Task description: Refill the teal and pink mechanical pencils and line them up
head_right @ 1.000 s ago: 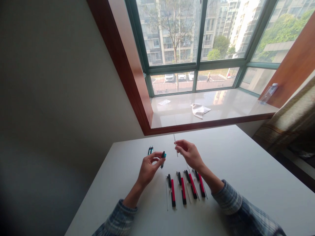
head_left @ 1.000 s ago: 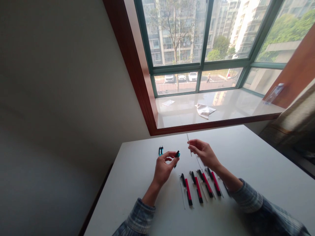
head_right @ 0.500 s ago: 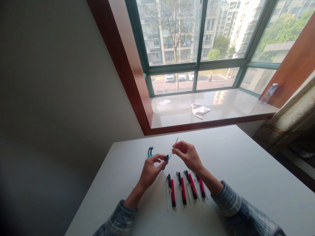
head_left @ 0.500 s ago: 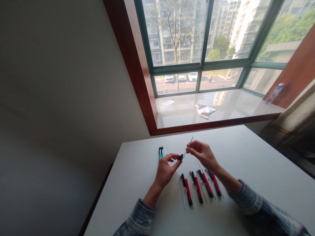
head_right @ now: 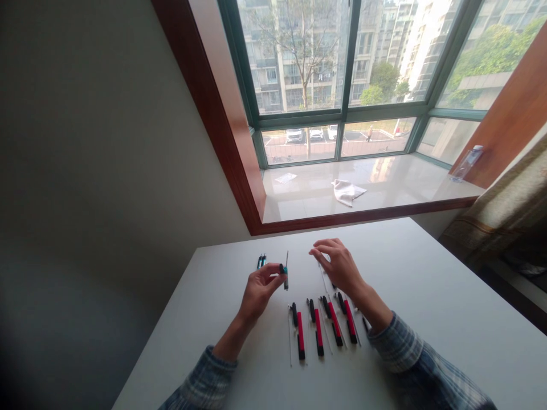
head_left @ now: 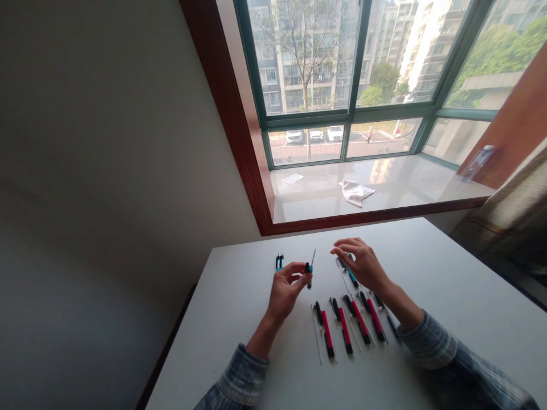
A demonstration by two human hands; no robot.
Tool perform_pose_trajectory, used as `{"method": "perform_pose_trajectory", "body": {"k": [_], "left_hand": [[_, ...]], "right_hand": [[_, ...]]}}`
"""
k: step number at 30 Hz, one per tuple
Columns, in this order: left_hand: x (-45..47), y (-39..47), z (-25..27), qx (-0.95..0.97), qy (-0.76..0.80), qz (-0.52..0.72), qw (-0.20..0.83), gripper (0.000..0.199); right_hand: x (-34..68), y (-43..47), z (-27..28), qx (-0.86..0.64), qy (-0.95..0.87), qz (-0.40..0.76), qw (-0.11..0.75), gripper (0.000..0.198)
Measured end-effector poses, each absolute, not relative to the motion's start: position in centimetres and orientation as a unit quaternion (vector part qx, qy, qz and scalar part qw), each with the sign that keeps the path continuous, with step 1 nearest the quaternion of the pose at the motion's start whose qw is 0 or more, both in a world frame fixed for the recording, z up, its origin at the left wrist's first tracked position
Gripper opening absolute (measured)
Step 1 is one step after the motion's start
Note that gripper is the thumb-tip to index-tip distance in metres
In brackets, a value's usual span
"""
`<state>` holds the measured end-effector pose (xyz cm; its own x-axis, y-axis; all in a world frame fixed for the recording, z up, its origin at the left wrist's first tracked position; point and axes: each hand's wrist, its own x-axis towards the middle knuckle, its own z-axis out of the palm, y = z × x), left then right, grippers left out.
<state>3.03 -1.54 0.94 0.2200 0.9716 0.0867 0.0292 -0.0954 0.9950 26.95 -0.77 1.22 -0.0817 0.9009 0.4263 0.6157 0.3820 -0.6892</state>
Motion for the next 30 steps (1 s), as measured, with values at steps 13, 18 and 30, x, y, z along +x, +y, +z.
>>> {"method": "perform_pose_trajectory", "body": {"k": [13, 18, 30], "left_hand": [[2.8, -1.6, 1.5, 0.549, 0.437, 0.479, 0.528, 0.024], [2.9, -1.5, 1.4, 0.548, 0.438, 0.482, 0.525, 0.024], [2.9, -1.5, 1.3, 0.550, 0.441, 0.483, 0.520, 0.023]], "right_hand": [[28.0, 0.1, -1.0, -0.596, -0.763, 0.061, 0.244, 0.046], [28.1, 0.3, -1.5, -0.569, -0.784, 0.054, 0.242, 0.043], [27.6, 0.3, -1.0, -0.568, -0.781, 0.042, 0.255, 0.018]]}}
